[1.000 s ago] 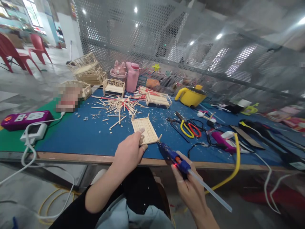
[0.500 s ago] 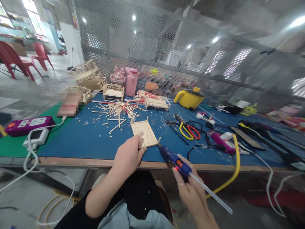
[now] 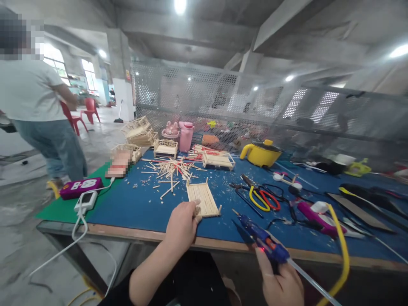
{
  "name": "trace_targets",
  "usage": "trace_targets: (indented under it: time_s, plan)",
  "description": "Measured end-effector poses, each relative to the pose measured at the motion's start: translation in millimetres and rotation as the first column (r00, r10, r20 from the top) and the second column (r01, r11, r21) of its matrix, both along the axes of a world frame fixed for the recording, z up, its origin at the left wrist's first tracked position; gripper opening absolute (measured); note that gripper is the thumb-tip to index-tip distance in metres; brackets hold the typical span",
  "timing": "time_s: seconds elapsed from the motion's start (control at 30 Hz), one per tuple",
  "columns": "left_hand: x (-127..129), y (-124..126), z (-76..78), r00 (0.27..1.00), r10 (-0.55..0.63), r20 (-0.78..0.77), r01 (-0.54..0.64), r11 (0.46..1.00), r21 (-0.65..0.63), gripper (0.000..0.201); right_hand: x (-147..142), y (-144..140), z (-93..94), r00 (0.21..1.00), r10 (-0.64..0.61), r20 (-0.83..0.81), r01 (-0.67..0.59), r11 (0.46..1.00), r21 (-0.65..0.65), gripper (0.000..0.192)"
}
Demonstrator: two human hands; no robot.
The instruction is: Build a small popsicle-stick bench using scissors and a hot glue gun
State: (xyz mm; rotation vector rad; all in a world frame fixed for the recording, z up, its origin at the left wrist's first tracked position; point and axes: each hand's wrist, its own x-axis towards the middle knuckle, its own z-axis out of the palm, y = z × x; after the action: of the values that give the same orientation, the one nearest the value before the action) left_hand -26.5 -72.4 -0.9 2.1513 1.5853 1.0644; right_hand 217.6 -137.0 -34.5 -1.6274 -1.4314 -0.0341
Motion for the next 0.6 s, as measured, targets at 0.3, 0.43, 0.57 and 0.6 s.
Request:
trace_targets:
  time_s: [0.3, 0.43, 0.57, 0.6]
  plan:
    - [-37, 18, 14.3, 0.921, -0.293, 0.258, 0.323, 0.943, -0.079, 0.047, 3, -3, 16.5, 0.984, 0.043, -0.174, -0.033, 0.997, 0.063, 0.049]
    - [-55, 49, 12.4, 0.896, -0.377, 0.235, 0.408, 0.908, -0.098, 0.054, -1, -4, 16.3, 0.97, 0.103, -0.218, -0.091, 0.994, 0.064, 0.041]
    - [-61, 63, 13.0, 0.971, -0.222, 0.089, 0.229, 0.97, -0.076, 0.054, -10, -3, 19.9, 0.936, 0.175, -0.304, -0.16, 0.984, 0.074, 0.036]
    - [-61, 60, 14.0, 0.983, -0.172, 0.061, 0.176, 0.983, -0.058, 0.055, -12, -2, 20.1, 0.93, 0.185, -0.316, -0.171, 0.983, 0.074, 0.035]
